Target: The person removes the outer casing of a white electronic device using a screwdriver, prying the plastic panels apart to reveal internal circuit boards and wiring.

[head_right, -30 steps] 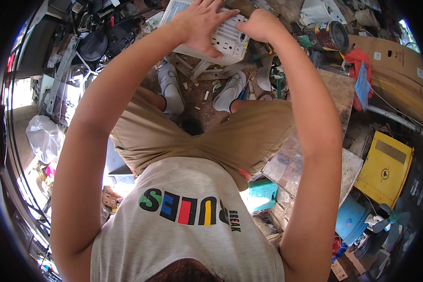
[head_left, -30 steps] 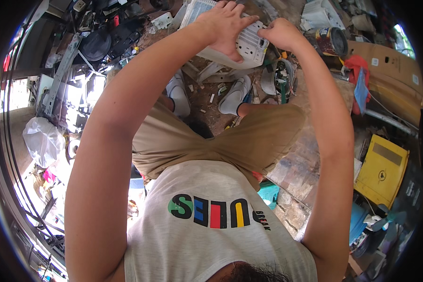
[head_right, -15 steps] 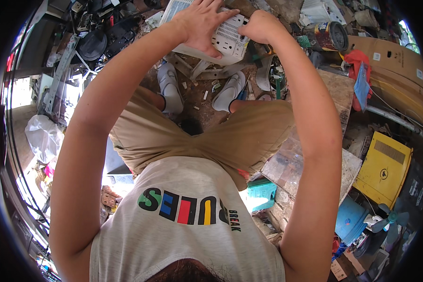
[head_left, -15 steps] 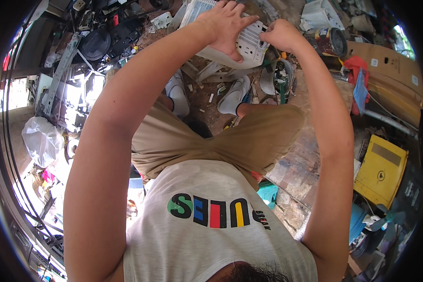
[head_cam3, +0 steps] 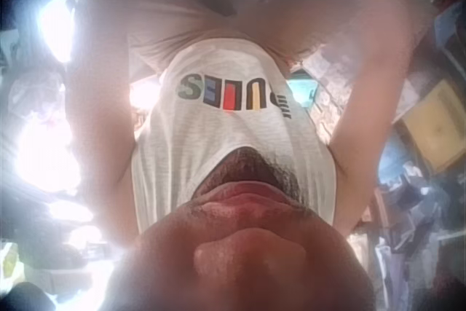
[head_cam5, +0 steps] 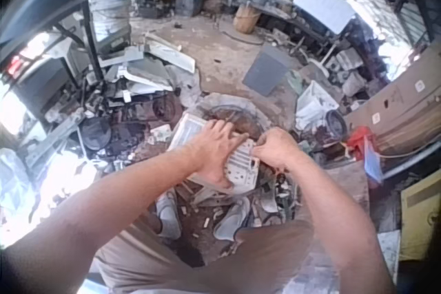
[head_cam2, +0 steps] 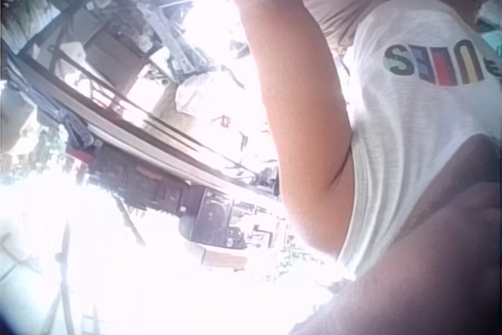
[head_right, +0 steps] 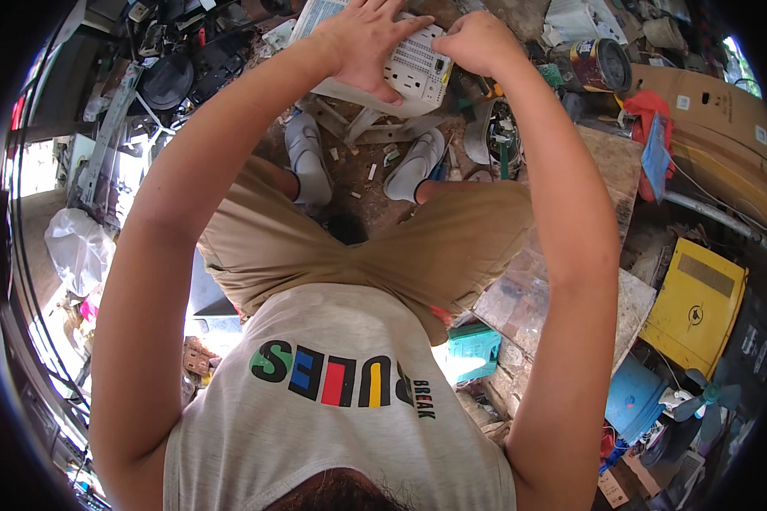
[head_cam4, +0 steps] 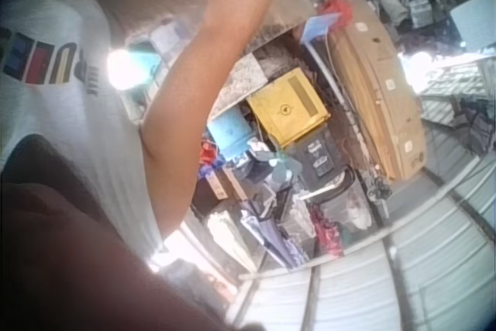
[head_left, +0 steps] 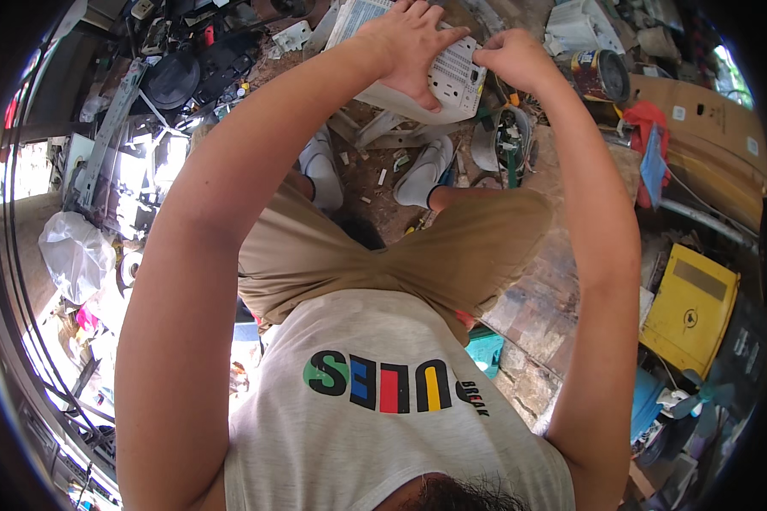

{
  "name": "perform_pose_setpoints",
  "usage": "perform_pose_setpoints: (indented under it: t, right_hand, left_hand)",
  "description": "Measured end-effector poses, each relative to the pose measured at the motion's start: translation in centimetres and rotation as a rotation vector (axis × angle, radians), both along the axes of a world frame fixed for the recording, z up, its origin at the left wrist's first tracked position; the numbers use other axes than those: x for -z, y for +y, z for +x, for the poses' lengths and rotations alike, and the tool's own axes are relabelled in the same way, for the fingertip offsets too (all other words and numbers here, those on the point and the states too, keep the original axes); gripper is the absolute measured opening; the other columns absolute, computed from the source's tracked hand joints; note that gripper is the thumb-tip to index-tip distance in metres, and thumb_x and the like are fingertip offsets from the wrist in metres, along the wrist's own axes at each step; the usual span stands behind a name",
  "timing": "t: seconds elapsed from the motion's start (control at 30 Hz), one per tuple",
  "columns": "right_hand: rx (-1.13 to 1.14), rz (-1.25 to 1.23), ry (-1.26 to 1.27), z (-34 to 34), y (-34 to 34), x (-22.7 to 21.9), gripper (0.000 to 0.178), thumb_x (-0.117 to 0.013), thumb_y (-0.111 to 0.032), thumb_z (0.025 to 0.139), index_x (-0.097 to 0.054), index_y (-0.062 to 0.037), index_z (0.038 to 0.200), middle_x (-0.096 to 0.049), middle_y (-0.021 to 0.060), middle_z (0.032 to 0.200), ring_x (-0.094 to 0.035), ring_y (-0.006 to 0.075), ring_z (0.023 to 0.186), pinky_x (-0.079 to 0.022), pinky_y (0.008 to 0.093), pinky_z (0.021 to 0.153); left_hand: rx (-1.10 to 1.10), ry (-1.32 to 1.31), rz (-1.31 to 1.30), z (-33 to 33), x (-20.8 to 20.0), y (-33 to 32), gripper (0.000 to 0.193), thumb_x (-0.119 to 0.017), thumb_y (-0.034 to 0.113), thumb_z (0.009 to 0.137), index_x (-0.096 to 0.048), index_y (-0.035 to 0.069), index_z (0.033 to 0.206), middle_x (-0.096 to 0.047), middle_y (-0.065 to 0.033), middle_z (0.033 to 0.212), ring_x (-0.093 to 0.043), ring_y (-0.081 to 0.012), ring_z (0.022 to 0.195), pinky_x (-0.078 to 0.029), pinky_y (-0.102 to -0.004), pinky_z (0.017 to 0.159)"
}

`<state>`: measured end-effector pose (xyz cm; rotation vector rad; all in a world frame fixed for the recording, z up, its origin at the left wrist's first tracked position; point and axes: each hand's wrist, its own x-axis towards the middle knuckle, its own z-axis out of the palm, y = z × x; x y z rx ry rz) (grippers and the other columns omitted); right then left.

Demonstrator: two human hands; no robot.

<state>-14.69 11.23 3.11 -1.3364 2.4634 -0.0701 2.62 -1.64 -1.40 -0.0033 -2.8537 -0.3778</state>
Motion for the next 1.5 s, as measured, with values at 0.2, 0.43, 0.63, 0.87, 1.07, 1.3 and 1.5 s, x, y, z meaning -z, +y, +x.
perform_pose_setpoints:
  t: [0.2,0.43,0.63,0.87,1.07,1.3,1.5]
  right_hand:
    - [0.162,-0.244,-0.135,-4.7,1.5,1.1,0.040,-0.058,-0.037,0.095,-0.071,0.0006,0.093,-0.070,0.0098,0.082,-0.066,0.0175,0.076,-0.049,0.0349,0.070]
    - [0.181,-0.401,0.024,-3.8,2.7,2.7,0.046,-0.060,-0.047,0.096,-0.074,-0.0041,0.103,-0.072,0.0142,0.090,-0.067,0.0276,0.084,-0.052,0.0404,0.080]
    - [-0.039,-0.494,-0.138,1.4,4.7,1.0,0.027,-0.071,-0.023,0.085,-0.075,-0.0112,0.109,-0.073,0.0105,0.094,-0.070,0.0243,0.082,-0.055,0.0365,0.078]
    - [-0.001,-0.296,-0.062,3.0,6.9,1.7,0.025,-0.074,-0.027,0.085,-0.077,-0.0060,0.098,-0.072,0.0115,0.082,-0.065,0.0224,0.065,-0.053,0.0353,0.068]
    - [0.034,-0.038,0.078,4.4,4.1,0.4,0.035,-0.070,-0.038,0.084,-0.078,-0.0054,0.093,-0.074,0.0165,0.082,-0.071,0.0347,0.079,-0.055,0.0442,0.076]
    - [0.073,0.066,0.197,4.8,3.1,0.8,0.032,-0.068,-0.034,0.085,-0.078,-0.0052,0.094,-0.074,0.0194,0.089,-0.071,0.0377,0.089,-0.056,0.0477,0.083]
    - [0.106,0.066,0.159,5.3,3.0,0.8,0.030,-0.069,-0.030,0.084,-0.078,-0.0061,0.099,-0.074,0.0215,0.097,-0.072,0.0380,0.095,-0.057,0.0469,0.086]
  left_hand:
    - [0.001,0.030,-0.021,-0.7,0.8,-0.1,0.115,-0.084,0.059,0.050,-0.050,0.002,0.144,-0.056,-0.0228,0.123,-0.051,-0.0363,0.120,-0.037,-0.0463,0.105]
    - [-0.086,-0.121,-0.152,-0.3,0.4,0.7,0.119,-0.078,0.072,0.058,-0.037,0.017,0.156,-0.049,-0.0165,0.140,-0.043,-0.0322,0.134,-0.031,-0.0449,0.116]
    - [-0.102,-0.129,-0.134,-0.3,0.7,0.6,0.121,-0.079,0.072,0.057,-0.037,0.017,0.156,-0.049,-0.0168,0.141,-0.043,-0.0329,0.134,-0.031,-0.0455,0.116]
    - [0.014,-0.028,0.004,-0.4,-0.7,0.2,0.117,-0.085,0.059,0.048,-0.050,0.001,0.144,-0.056,-0.0230,0.123,-0.051,-0.0370,0.121,-0.037,-0.0468,0.106]
    - [-0.100,-0.126,-0.178,-0.4,0.7,0.6,0.121,-0.078,0.073,0.057,-0.036,0.017,0.157,-0.048,-0.0167,0.143,-0.043,-0.0329,0.135,-0.031,-0.0454,0.116]
    - [-0.088,-0.136,-0.166,-0.6,0.9,0.5,0.122,-0.079,0.071,0.057,-0.036,0.017,0.157,-0.047,-0.0162,0.143,-0.043,-0.0330,0.135,-0.031,-0.0453,0.116]
    - [-0.091,-0.144,-0.149,-0.5,0.6,0.6,0.122,-0.079,0.071,0.057,-0.035,0.018,0.157,-0.047,-0.0161,0.143,-0.042,-0.0327,0.135,-0.031,-0.0454,0.116]
